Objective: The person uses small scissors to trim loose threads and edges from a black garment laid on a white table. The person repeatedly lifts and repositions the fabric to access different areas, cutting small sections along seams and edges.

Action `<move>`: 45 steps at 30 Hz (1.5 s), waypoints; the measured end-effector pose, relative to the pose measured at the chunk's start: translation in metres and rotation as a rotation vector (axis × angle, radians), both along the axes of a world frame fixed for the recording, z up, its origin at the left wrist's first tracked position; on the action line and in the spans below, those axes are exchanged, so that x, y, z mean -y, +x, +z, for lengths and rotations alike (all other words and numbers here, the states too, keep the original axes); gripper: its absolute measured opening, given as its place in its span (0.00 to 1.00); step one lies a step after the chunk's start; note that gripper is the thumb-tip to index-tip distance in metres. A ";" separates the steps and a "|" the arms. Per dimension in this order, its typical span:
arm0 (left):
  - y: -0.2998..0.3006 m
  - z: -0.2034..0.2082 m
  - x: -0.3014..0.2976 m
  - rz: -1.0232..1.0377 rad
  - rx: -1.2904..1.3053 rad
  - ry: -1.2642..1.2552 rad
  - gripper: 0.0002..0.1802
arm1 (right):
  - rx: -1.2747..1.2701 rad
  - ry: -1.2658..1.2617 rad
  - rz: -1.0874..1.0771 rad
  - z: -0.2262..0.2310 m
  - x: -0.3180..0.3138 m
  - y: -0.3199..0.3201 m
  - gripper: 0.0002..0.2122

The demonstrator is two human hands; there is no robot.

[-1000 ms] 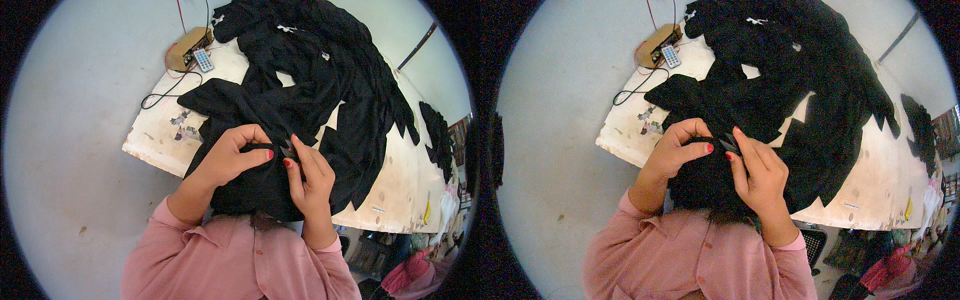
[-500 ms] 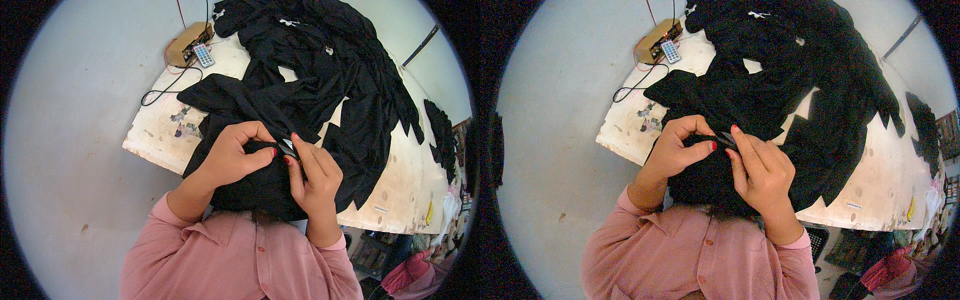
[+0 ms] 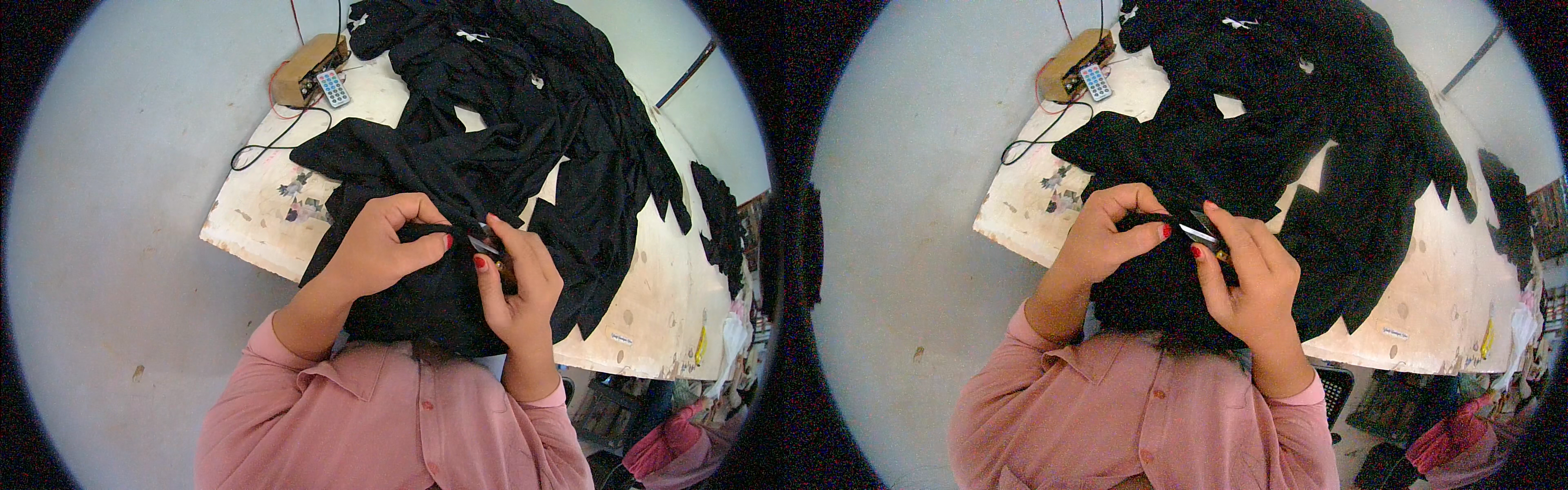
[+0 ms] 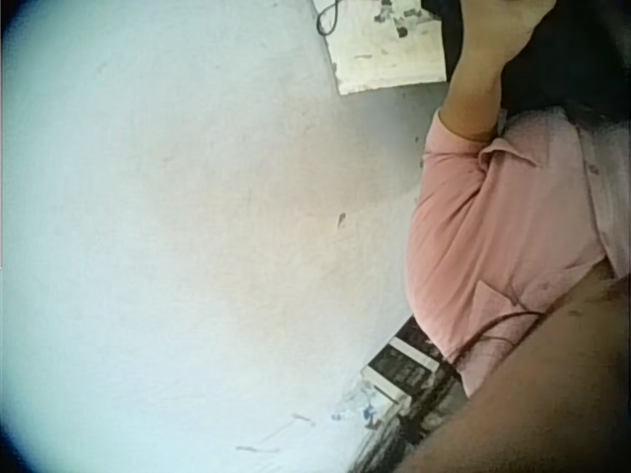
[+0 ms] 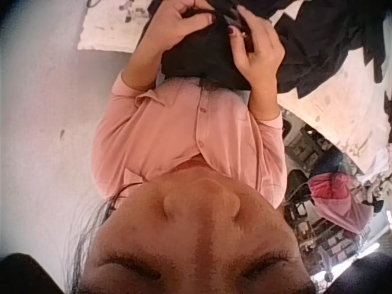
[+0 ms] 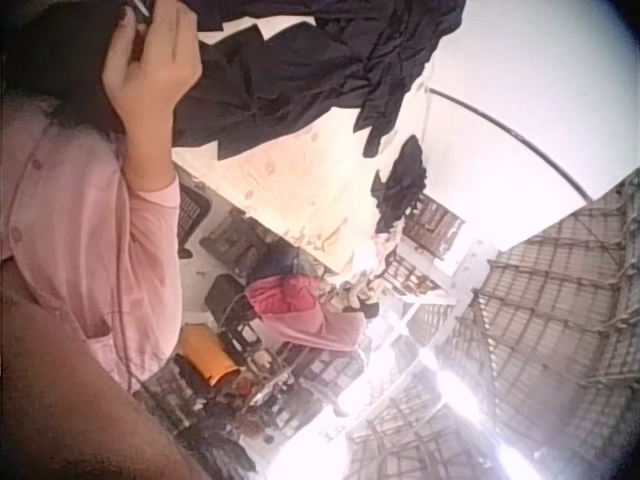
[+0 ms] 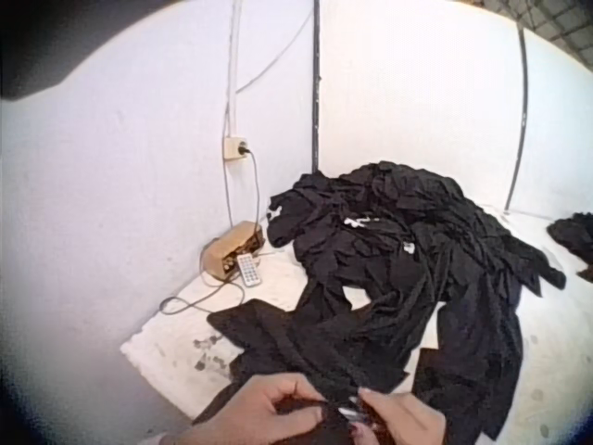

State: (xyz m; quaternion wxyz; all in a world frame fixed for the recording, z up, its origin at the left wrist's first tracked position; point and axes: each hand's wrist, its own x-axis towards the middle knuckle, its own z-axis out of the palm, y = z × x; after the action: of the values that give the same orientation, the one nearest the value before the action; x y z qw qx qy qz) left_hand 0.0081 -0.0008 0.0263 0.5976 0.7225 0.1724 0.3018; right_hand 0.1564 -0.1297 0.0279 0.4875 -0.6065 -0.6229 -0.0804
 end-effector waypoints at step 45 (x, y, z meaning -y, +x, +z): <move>0.020 0.002 0.012 0.390 0.214 0.878 0.12 | 0.037 -0.106 -0.084 0.004 -0.001 -0.004 0.14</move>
State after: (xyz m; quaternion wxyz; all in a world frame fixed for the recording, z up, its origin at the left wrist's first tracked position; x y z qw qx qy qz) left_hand 0.0282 -0.0127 0.0280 0.1834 0.8253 0.0989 0.5248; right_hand 0.1527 -0.1289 0.0319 0.4394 -0.6556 -0.6090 -0.0789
